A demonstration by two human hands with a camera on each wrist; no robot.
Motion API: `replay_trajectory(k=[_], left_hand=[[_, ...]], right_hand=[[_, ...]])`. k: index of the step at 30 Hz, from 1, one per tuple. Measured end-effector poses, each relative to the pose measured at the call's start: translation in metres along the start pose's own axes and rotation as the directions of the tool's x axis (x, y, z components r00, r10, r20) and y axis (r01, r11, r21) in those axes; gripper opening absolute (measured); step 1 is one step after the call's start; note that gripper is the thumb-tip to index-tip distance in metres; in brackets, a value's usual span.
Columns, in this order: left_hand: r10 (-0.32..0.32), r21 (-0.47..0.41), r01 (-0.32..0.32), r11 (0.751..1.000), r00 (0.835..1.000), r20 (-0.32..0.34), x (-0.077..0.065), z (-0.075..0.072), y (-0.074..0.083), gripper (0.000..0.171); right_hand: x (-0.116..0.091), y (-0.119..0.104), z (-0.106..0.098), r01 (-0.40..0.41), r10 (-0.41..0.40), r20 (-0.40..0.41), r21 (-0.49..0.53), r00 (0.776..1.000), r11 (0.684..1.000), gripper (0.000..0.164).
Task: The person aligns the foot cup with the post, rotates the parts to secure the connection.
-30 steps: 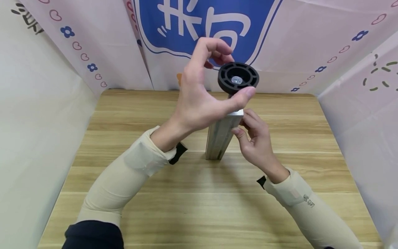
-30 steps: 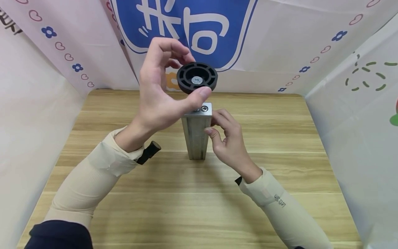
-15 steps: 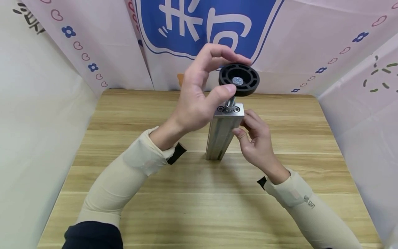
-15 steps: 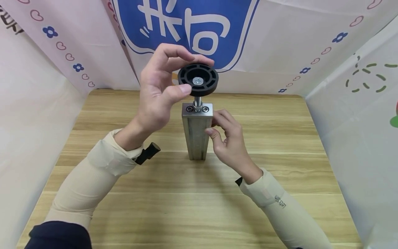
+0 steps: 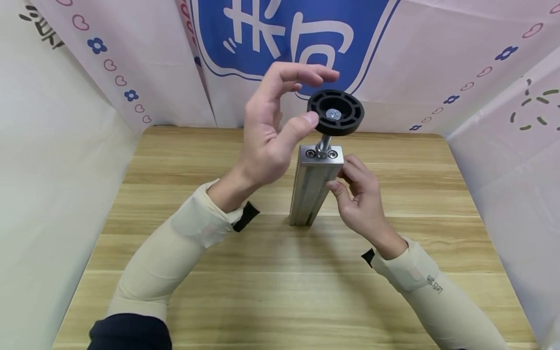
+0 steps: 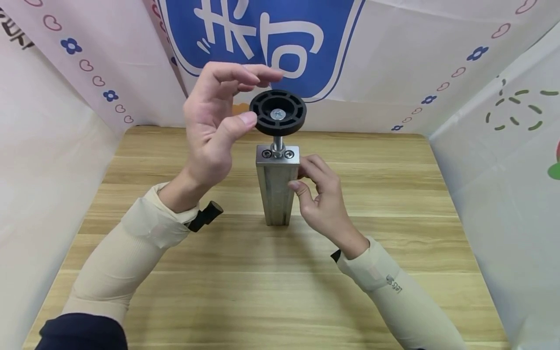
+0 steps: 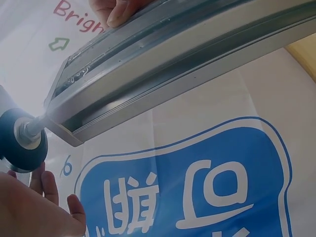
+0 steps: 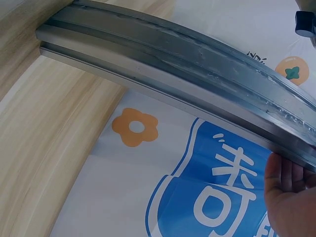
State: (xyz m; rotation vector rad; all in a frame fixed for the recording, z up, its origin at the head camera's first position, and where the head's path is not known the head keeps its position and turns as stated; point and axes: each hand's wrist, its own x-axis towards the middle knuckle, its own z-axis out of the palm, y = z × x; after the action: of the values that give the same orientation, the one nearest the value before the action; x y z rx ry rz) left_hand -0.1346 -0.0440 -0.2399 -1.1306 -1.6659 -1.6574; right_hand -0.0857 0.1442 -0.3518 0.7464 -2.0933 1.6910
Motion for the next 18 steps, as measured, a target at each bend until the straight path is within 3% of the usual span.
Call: replay_trajectory(k=[6,13,18], left_hand=[[-0.009,0.118,0.012,0.993,1.0,-0.028,-0.001,0.002,0.008,0.042],[-0.042,0.311,0.051,0.949,0.999,-0.034,0.004,0.007,0.015,0.063],[-0.068,0.358,0.079,0.93,0.997,-0.044,0.006,0.008,0.016,0.071]], right_hand=[[0.0,-0.001,0.0,0.018,-0.018,0.001,0.014,1.0,1.0,0.032],[0.0,0.0,0.0,0.047,-0.047,-0.002,0.043,0.999,0.998,0.028],[0.0,0.0,0.0,0.042,-0.042,0.004,0.042,0.999,0.998,0.032]])
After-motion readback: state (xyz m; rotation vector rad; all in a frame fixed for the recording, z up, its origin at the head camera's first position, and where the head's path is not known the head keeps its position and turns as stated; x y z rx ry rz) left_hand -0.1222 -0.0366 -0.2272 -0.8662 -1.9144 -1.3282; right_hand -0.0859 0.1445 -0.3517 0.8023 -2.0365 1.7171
